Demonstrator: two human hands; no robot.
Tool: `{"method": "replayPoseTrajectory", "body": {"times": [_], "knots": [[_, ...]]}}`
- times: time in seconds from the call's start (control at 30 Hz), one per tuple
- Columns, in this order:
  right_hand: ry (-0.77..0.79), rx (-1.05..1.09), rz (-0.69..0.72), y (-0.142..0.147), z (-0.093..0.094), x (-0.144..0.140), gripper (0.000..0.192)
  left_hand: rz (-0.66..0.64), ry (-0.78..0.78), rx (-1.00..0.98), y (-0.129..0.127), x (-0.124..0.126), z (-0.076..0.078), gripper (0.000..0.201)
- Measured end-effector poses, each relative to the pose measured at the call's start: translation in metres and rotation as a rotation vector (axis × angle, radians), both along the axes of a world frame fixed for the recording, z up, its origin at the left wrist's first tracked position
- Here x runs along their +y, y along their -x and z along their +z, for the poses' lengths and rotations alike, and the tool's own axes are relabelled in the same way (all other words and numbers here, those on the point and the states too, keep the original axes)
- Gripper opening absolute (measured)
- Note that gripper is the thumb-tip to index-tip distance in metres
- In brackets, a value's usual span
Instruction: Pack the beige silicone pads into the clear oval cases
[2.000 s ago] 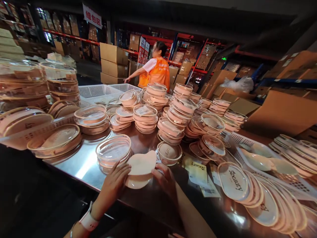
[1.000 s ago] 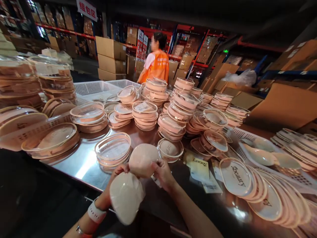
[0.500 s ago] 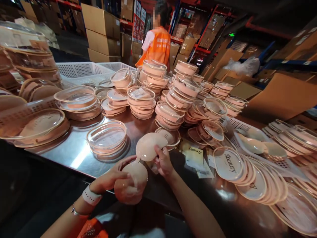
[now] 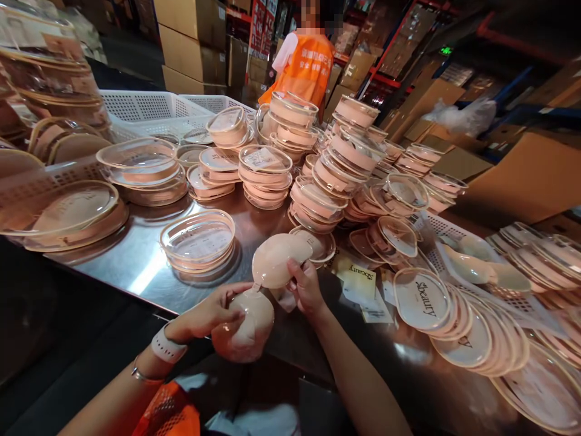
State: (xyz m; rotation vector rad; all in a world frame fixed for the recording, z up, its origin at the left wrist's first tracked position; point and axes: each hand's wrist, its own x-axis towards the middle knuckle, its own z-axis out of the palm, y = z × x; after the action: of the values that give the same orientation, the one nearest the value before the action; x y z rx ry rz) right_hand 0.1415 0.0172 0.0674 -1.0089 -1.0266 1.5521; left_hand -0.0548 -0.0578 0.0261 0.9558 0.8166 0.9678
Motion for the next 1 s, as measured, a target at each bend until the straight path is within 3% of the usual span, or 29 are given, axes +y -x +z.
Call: {"method": "replayPoseTrajectory", "body": {"times": [0.7, 1.0], "knots": [[-0.031, -0.079, 0.053, -0.002, -0.004, -0.001, 0.040, 0.036, 0.009, 0.054, 0.004, -0.003, -0.013, 0.051], [-0.058, -0.122, 0.052, -0.002, -0.006, 0.000, 0.039, 0.025, 0.035, 0.064, 0.002, -0.004, -0.003, 0.050]]}}
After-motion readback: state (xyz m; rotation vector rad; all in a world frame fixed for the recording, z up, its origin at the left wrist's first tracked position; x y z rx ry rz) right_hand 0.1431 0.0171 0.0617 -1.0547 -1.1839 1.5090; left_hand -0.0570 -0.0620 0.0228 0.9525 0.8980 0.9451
